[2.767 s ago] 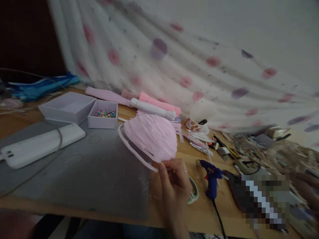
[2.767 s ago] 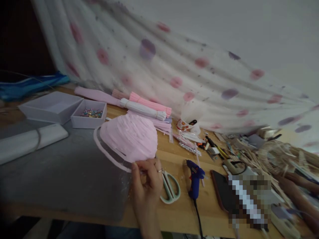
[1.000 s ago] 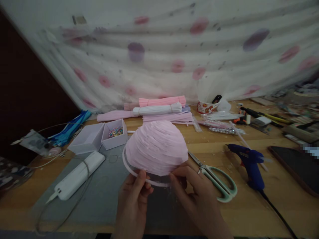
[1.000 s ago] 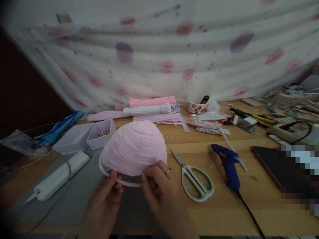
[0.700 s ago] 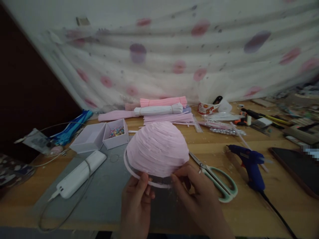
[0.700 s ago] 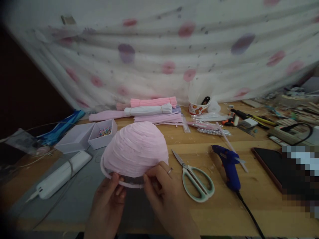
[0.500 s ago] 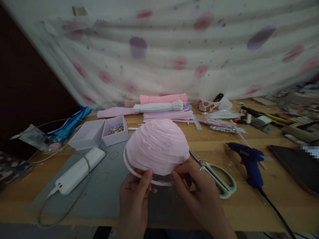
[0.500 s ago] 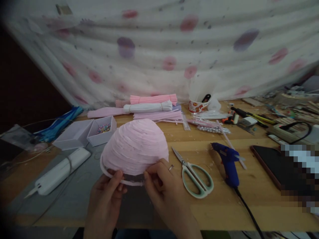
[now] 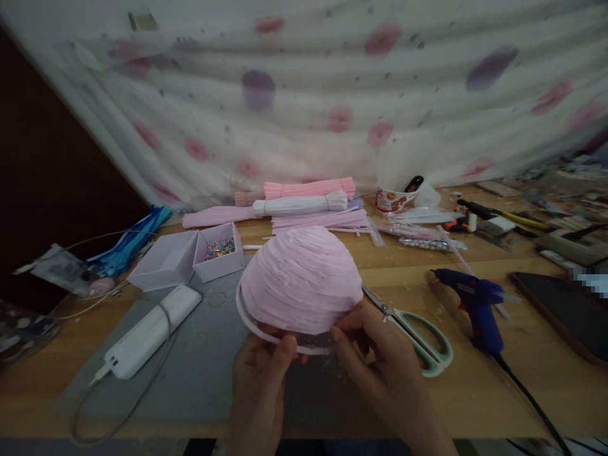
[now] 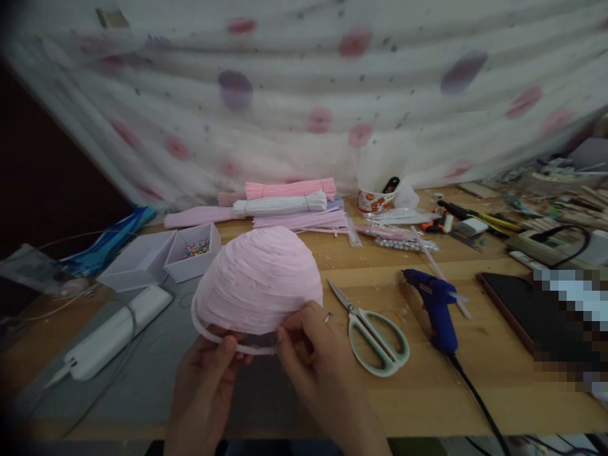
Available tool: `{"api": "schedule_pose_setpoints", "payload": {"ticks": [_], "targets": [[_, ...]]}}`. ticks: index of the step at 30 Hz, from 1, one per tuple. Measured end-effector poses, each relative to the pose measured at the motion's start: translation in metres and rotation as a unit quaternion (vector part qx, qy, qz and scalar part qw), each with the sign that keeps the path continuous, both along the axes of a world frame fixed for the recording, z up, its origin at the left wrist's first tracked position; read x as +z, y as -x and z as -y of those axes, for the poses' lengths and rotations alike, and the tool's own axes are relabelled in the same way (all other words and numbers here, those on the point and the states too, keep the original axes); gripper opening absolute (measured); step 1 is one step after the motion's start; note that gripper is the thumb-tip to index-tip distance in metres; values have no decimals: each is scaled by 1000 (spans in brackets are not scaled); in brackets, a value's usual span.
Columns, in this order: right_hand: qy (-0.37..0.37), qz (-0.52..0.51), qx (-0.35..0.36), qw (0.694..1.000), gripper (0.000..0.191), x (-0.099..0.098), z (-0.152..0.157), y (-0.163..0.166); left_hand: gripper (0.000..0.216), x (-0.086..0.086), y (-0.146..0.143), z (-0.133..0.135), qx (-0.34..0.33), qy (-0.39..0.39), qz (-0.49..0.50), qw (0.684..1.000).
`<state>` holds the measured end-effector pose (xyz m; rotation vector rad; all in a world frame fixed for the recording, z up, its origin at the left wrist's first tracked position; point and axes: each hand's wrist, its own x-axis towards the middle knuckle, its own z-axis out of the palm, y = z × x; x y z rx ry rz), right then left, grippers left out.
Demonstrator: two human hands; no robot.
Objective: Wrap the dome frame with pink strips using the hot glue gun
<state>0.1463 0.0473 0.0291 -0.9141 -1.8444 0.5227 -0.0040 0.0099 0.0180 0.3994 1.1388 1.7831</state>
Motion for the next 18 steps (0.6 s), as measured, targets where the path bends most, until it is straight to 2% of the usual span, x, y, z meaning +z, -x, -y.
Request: {"api": "schedule_pose_setpoints", "payload": {"ticks": [9, 14, 18], "targets": [[-17, 8, -3, 1000, 16, 0, 1, 0, 33, 10, -1, -4, 36, 34, 16, 999], [-7, 10, -9, 1000, 17, 0, -1, -2, 29, 5, 3, -2, 0, 19, 7, 1000], [-7, 11, -8, 1000, 17, 0, -1, -2, 28, 4, 3, -1, 5, 21, 17, 1000]]}}
